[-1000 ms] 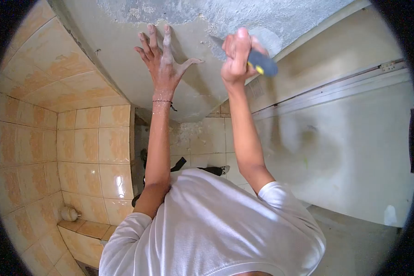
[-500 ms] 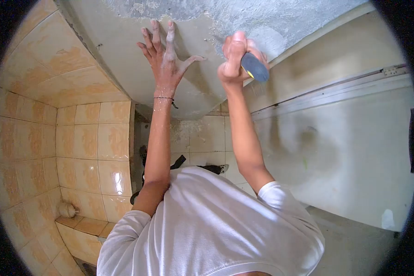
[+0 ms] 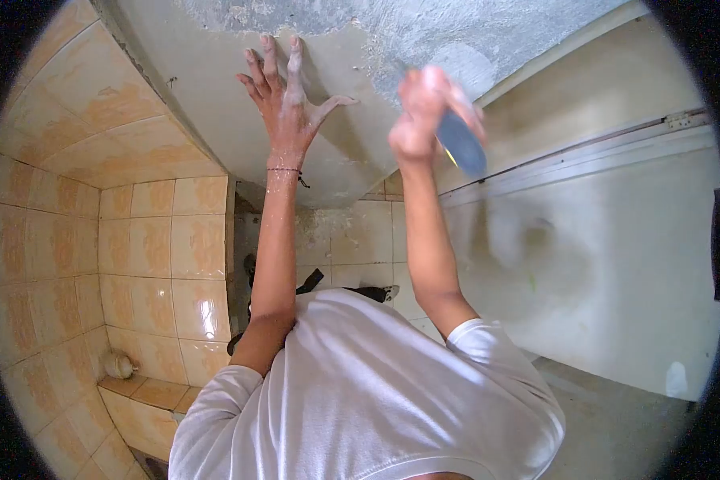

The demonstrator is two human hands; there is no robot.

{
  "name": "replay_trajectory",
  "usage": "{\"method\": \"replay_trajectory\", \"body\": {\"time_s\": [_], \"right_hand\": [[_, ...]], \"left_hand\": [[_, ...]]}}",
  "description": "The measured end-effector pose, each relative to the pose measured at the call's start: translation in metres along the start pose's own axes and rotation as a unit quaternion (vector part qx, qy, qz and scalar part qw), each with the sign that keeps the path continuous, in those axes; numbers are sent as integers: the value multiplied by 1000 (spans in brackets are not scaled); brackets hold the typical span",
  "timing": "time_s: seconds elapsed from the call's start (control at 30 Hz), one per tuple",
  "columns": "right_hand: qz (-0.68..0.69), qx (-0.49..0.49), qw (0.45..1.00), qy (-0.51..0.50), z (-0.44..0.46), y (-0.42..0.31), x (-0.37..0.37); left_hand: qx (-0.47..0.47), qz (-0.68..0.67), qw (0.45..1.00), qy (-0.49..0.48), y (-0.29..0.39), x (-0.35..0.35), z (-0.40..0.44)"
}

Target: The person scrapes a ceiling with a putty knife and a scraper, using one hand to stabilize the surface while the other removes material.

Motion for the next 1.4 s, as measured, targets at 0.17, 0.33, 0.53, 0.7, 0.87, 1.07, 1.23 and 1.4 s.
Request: {"method": "replay_trajectory", "body": {"time_s": [0.17,0.33,0.53,0.7,0.87,1.07,1.23,1.4], "right_hand": [[7,-20,1000,9,-6,1,9],[-25,-33,999,-15,-8,19,6],[78,-90,993,10,7,-8,-5],[-24,-13,999,-22,9,17,-12],[119,-87,989,21,26,-1,-12],[80,-82,993,-8,20,-3,-9],[0,-82,996,-35,7,33,-10],[84,-103,991,-2,19,6,-5]], "left_hand": [[6,-8,1000,-10,1,0,0],[4,-14,1000,-9,0,1,-1],[3,-9,1000,2,1,1,2],[0,-6,1000,3,1,-1,2],[15,-27,999,-9,1,-1,-1],[4,-17,1000,1,2,0,0],[9,-15,1000,-14,1,-1,-3],[4,4,1000,-12,3,4,1]]}}
Point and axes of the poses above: each hand's wrist, its own z-axis towards the middle knuckle, its own x-axis out of the back of the hand, y = z × x, the point moved 4 cm from there along z, towards the middle knuckle, and after that the axes turned 8 degrees about z, right-handed, at the moved point
